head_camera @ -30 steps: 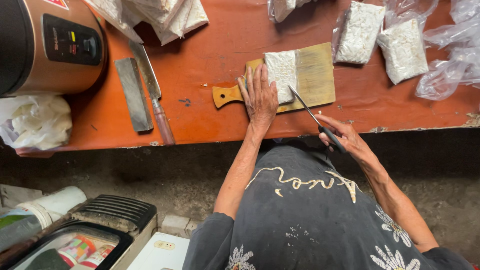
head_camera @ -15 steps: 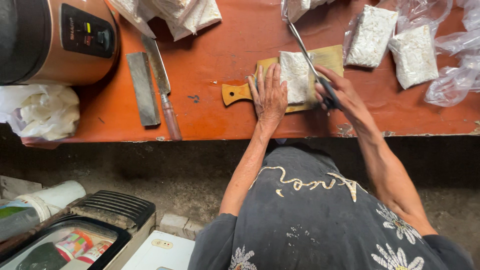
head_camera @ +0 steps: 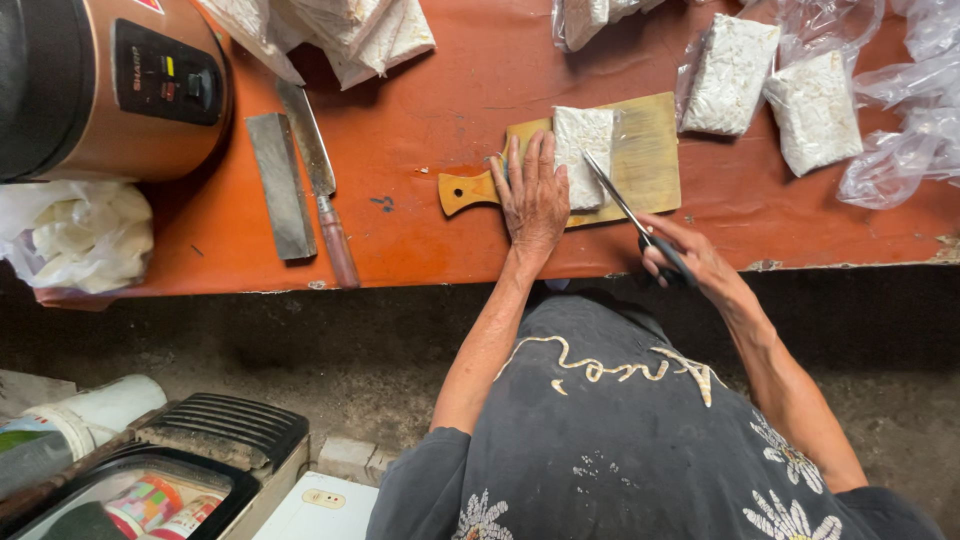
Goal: The person places rectangular white rice cakes into clear plastic bags on a wooden cutting board. They then use scissors to trim the excess plastic from each bag. The finished packages are stacked on the table.
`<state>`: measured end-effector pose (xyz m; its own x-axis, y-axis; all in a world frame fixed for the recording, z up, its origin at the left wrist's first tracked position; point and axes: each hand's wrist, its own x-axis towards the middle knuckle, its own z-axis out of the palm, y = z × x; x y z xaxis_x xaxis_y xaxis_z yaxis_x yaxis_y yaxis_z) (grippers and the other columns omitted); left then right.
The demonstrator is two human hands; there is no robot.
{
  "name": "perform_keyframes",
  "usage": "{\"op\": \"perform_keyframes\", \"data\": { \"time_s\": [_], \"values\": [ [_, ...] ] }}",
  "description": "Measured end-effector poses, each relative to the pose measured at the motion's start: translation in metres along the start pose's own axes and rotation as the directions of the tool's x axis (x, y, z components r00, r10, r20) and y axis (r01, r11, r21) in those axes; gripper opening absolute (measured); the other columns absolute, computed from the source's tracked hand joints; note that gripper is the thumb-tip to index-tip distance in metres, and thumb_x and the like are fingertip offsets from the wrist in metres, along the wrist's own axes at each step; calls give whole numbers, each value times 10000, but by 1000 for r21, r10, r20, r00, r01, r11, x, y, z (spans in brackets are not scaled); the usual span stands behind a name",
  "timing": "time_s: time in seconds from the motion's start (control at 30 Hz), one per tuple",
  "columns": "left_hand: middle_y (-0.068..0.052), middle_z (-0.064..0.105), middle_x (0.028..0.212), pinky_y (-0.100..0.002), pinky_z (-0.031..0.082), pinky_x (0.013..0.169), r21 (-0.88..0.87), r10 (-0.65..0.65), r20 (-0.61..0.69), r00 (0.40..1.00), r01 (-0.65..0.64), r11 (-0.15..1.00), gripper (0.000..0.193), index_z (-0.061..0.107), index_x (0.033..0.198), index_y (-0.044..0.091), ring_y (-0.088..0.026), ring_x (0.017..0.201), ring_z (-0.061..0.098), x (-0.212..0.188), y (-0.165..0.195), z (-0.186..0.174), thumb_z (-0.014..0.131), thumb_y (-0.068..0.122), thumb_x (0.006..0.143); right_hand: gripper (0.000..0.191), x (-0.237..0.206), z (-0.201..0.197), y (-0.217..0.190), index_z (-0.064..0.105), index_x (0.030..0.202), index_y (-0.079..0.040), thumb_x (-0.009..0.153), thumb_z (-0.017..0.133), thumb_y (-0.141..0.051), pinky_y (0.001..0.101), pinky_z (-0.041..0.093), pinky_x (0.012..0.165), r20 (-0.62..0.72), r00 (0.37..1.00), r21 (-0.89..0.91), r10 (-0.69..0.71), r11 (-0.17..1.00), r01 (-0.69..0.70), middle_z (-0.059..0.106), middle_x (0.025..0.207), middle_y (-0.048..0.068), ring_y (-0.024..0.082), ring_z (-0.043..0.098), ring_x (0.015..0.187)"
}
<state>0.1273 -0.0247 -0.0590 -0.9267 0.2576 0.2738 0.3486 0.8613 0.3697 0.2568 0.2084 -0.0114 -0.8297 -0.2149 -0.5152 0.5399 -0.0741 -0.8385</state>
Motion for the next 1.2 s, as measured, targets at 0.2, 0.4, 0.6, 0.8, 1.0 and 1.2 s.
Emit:
{"op": "perform_keyframes", "data": {
  "time_s": [0.2,0.4,0.6,0.8,1.0,1.2],
  "values": [
    [-48,436,1564,-659,202,1276,0,-21,3,1000,21,1000,580,433,1523,99,-334,1530,321,1,2,-1,624,287,1009,744,9,-8,3,460,1557,-94,900,689,-359,241,408,544,15,1000,-30,13,999,-12,557,758,6,87,522,616],
    [-61,427,1561,-660,199,1274,-10,-17,-7,1000,16,1000,566,430,1524,95,-341,1526,321,2,2,-2,606,285,1020,755,0,-6,5,456,1553,-77,903,697,-376,236,416,539,22,1000,60,-14,998,13,572,771,5,83,537,625],
    [-55,441,1553,-661,216,1255,20,-5,-6,1000,5,1000,568,433,1524,98,-345,1516,329,3,3,-3,598,293,1017,775,40,5,-25,432,1568,-120,883,674,-389,239,402,464,-23,996,-42,83,996,-84,572,739,-12,84,549,588],
    [-58,452,1544,-665,237,1252,11,-6,-22,1000,6,1000,553,447,1510,101,-345,1515,343,4,4,-5,610,296,1018,775,33,5,-26,416,1582,-111,909,652,-414,235,403,498,16,1000,-53,15,998,-14,568,749,-8,82,547,591],
    [-68,449,1543,-680,227,1246,2,8,-37,999,-8,1000,563,453,1506,110,-355,1502,341,4,3,-2,617,287,997,749,-10,-6,-5,436,1568,-89,926,651,-410,238,415,545,43,999,15,-11,1000,10,570,786,5,76,526,632],
    [-69,453,1546,-674,227,1250,11,5,-21,1000,-4,1000,540,462,1509,113,-364,1512,340,2,3,-3,606,285,1017,720,23,-1,-20,450,1559,-99,926,643,-386,244,383,511,19,1000,-89,6,996,-4,551,756,5,90,530,603]
  ]
}}
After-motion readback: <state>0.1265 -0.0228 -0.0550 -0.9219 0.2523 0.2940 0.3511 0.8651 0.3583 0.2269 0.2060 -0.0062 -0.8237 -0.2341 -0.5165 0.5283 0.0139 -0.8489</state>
